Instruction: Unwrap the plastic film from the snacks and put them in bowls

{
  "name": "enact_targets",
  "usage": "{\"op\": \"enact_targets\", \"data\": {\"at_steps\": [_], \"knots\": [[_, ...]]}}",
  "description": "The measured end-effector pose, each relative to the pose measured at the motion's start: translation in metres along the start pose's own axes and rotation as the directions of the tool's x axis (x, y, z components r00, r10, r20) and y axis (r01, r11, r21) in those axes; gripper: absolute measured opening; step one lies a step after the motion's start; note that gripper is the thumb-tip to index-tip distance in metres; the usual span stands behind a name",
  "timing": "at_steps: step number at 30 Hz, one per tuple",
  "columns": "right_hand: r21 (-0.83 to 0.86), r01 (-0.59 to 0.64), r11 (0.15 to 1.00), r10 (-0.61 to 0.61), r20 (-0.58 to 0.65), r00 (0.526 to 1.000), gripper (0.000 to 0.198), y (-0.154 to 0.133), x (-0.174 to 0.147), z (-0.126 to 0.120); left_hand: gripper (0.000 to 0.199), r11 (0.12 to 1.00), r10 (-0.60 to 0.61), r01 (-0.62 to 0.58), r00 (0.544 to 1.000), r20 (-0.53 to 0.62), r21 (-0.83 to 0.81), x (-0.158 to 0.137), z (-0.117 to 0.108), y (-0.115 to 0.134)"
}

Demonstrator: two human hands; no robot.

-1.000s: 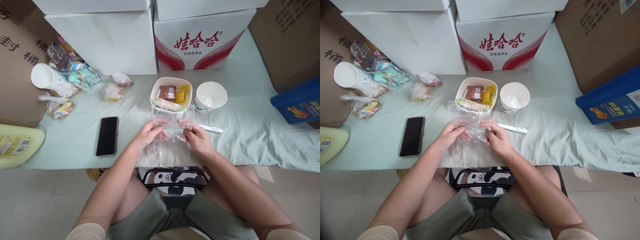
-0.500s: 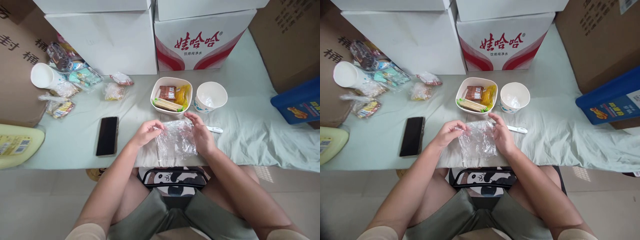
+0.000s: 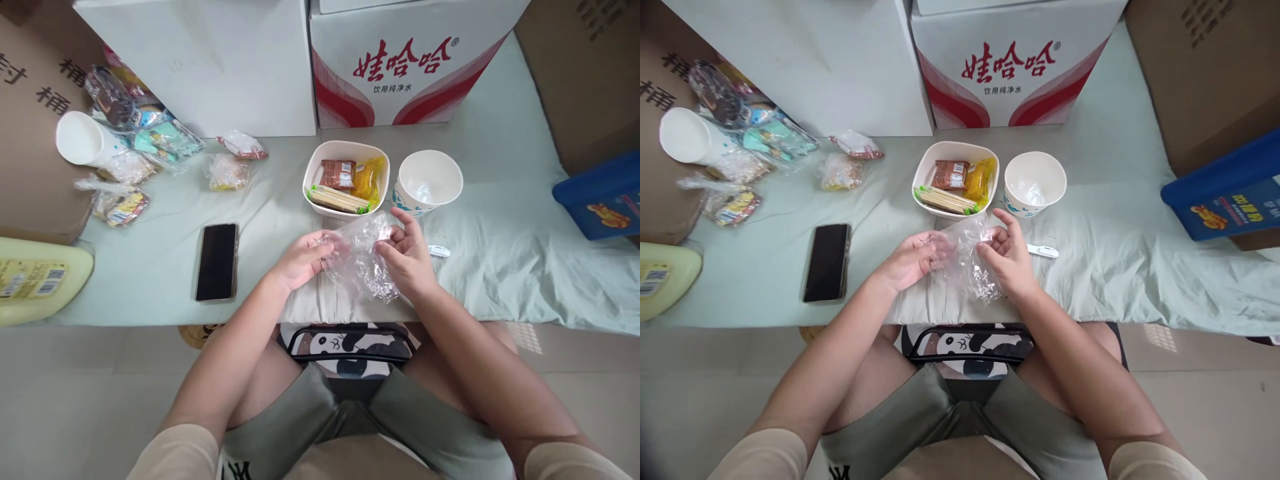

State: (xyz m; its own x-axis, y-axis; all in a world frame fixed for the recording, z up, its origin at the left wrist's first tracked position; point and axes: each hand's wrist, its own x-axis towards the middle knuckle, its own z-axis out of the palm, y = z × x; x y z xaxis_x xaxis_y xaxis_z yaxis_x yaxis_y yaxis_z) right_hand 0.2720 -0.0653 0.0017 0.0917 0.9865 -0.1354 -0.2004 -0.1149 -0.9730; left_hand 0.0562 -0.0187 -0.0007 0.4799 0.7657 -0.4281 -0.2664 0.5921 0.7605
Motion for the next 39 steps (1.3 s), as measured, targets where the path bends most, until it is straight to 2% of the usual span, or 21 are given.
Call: {"op": "enact_targets", "data": {"at_steps": [2,5,8,11,13,16,19,23,27,30,33,36,39], "knots": [[0.049,-0.073,0.996,0.072,0.031,0.997,0.061,-0.001,0.0,0.0,0.043,0.998,0.047,-0.045,0.997,-0.056,0.039,0.001,0.003,-0.001],[0.013,-0.206,0.978,0.202,0.152,0.968,0.039,0.002,-0.001,-0.002,0.04,0.981,0.191,-0.182,0.971,-0.145,0.071,-0.001,0.002,0.004],[-0.004,-0.166,0.986,0.164,0.171,0.972,0.035,0.004,-0.001,-0.002,0.047,0.969,0.246,-0.244,0.957,-0.155,0.032,-0.004,-0.002,0.01],[0.025,-0.104,0.994,0.1,0.136,0.986,0.031,0.005,-0.002,-0.001,0.051,0.984,0.179,-0.179,0.983,-0.026,0.002,-0.006,-0.001,0.009],[0.02,-0.122,0.992,0.118,0.139,0.983,0.03,0.004,-0.003,-0.001,0.045,0.988,0.131,-0.134,0.99,0.047,0.071,-0.005,0.003,0.004],[-0.101,-0.144,0.984,0.162,0.209,0.964,0.036,0.001,-0.004,-0.002,0.03,0.968,0.173,-0.174,0.985,0.018,0.181,-0.001,0.011,-0.003],[-0.223,-0.149,0.963,0.203,0.245,0.948,0.039,-0.002,-0.004,-0.005,0.028,0.938,0.232,-0.219,0.973,-0.017,0.268,0.004,0.016,-0.005],[-0.211,-0.201,0.957,0.241,0.183,0.953,0.04,-0.004,-0.002,-0.011,0.032,0.88,0.154,-0.13,0.988,-0.016,0.457,0.005,0.012,-0.004],[-0.195,-0.168,0.966,0.204,0.182,0.962,0.041,-0.004,0.0,-0.014,0.03,0.832,0.095,-0.076,0.995,-0.007,0.55,0.002,0.002,-0.003],[-0.131,-0.13,0.983,0.15,0.156,0.976,0.035,0.0,0.003,-0.013,0.037,0.875,0.118,-0.121,0.992,0.035,0.469,-0.002,-0.003,0.0],[0.012,-0.083,0.997,0.081,0.089,0.993,0.027,0.004,0.006,-0.01,0.04,0.944,0.172,-0.17,0.985,0.016,0.284,-0.004,-0.005,0.003],[0.147,-0.036,0.988,0.028,0.063,0.998,0.02,0.003,0.009,-0.009,0.033,0.969,0.199,-0.198,0.98,0.007,0.149,-0.003,-0.006,0.005],[0.182,-0.04,0.983,0.026,0.076,0.997,0.013,0.0,0.01,-0.011,0.023,0.967,0.228,-0.228,0.974,0.012,0.115,0.001,-0.007,0.007]]}}
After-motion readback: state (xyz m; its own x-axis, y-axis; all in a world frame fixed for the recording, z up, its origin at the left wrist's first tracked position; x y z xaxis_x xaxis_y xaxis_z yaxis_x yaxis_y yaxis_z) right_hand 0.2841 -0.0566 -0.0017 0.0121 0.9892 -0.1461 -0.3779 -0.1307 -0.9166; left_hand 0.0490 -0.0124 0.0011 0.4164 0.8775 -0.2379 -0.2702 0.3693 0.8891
